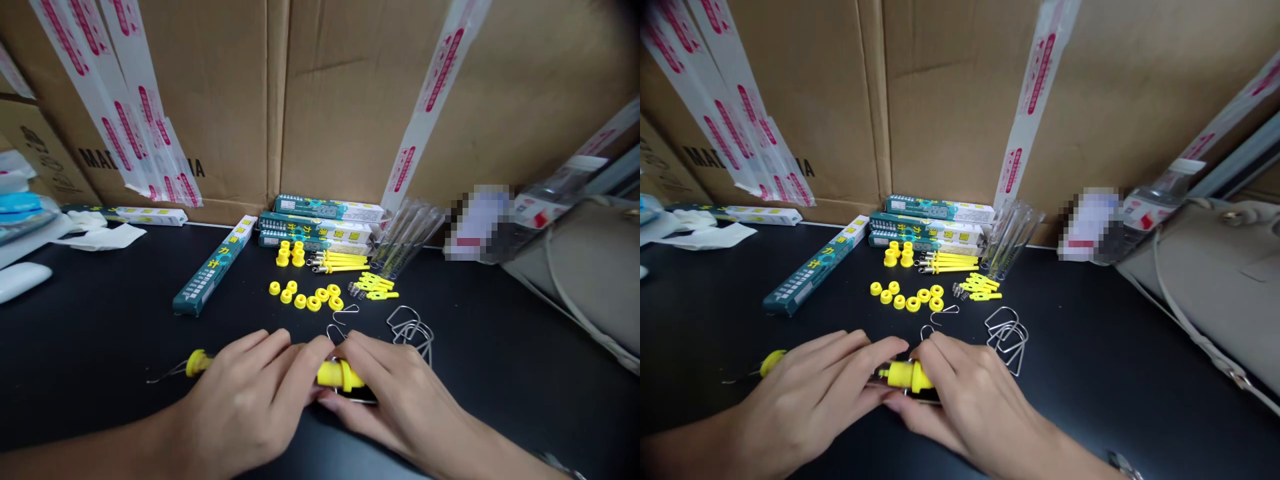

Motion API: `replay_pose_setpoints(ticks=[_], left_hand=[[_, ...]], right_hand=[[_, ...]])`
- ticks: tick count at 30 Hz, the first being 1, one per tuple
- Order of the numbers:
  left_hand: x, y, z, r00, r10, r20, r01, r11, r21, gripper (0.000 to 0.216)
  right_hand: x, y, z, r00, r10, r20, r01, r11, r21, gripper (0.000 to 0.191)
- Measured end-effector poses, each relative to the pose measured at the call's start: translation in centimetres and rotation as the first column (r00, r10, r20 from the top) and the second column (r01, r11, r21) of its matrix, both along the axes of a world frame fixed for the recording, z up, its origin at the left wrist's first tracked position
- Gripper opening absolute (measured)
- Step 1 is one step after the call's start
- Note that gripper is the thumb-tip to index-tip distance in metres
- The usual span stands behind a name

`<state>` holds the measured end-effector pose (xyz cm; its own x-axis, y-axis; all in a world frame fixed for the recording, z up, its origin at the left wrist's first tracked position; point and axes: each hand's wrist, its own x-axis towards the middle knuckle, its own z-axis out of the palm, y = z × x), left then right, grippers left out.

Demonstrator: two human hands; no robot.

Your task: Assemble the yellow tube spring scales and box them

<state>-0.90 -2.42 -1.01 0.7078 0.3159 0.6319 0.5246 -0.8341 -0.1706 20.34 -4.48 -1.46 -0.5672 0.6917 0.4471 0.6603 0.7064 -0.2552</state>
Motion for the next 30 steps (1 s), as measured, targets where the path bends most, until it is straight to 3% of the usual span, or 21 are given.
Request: replay_pose_setpoints(ticks=[4,11,15,22,30], left_hand=[[0.12,0.13,0.06,0.999,0.022,-0.032,-0.022,1.000,-0.014,0.027],[0.39,0.49,0.30,0.990,-0.014,-0.139,0.003,0.997,-0.083,0.043],[0.38,0.27,0.17,0.978,-0.009,-0.210,-0.016,0.993,-0.115,0.035],[0.37,-0.02,0.23,0.964,0.010,-0.266,-0.028,0.998,-0.063,0.024],[0.37,-0.39,0.28,0.971,-0.012,-0.237,0.010,1.000,-0.011,0.021]], right_hand=[[0.11,0.11,-0.05,0.999,0.037,-0.006,-0.037,0.999,-0.010,0.032],[0.17,0.04,0.51,0.991,0.089,0.099,-0.106,0.977,0.184,0.037],[-0.09,-0.13,0.55,0.992,0.092,0.091,-0.106,0.979,0.172,0.036],[-0.61,-0.45,0.21,0.987,0.006,0.159,-0.050,0.962,0.270,0.041],[-0.40,-0.36,0.50,0.980,0.111,0.164,-0.149,0.958,0.246,0.050]])
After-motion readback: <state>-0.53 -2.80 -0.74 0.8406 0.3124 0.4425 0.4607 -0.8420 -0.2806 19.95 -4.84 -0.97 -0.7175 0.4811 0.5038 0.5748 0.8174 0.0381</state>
